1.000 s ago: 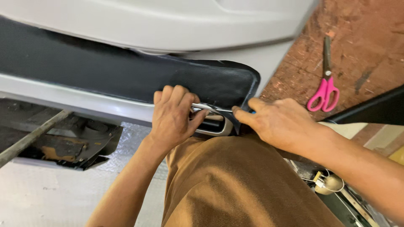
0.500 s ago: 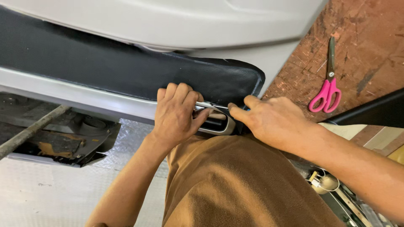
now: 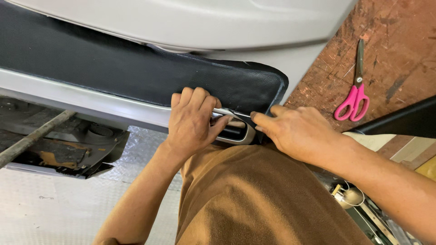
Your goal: The person reupholsters a car door panel by trimming and tucking black fabric around the interior handle and armrest using a screwdriver and pink shears, then turns the panel over to manipulate the internal latch and wiring components by hand.
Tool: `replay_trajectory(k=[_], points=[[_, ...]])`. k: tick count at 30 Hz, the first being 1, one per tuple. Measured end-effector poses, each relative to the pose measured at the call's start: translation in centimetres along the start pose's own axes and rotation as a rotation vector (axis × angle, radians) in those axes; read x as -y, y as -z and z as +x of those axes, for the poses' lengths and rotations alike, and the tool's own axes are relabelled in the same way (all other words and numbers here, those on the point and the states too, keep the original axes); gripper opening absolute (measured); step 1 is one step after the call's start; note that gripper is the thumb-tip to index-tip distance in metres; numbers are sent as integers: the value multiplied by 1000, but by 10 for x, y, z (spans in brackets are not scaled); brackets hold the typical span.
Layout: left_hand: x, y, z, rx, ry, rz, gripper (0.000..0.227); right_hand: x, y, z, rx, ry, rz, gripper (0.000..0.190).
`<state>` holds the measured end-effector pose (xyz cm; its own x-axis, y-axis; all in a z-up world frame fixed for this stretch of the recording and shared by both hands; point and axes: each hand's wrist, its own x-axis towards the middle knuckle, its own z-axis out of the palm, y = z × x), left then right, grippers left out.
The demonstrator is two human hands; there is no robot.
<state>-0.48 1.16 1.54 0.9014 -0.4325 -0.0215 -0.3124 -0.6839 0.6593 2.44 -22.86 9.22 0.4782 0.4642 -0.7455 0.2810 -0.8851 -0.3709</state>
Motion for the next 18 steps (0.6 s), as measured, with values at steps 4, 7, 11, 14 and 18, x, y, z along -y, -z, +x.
replay_trajectory(k=[4,7,11,14,18], points=[[-3,-2,2,-13,5,15,36,2,-1,-1,-112,62,41,42],[-3,-2,3,-13,8,42,37,4,0,0,-37,-7,47,40],[-4,-4,2,-14,17,48,38,5,1,0,-25,-26,75,39],[-4,-5,4,-16,15,60,40,6,2,0,-14,-30,75,40],[-5,-6,2,-27,15,58,41,6,2,-1,27,-46,59,42]])
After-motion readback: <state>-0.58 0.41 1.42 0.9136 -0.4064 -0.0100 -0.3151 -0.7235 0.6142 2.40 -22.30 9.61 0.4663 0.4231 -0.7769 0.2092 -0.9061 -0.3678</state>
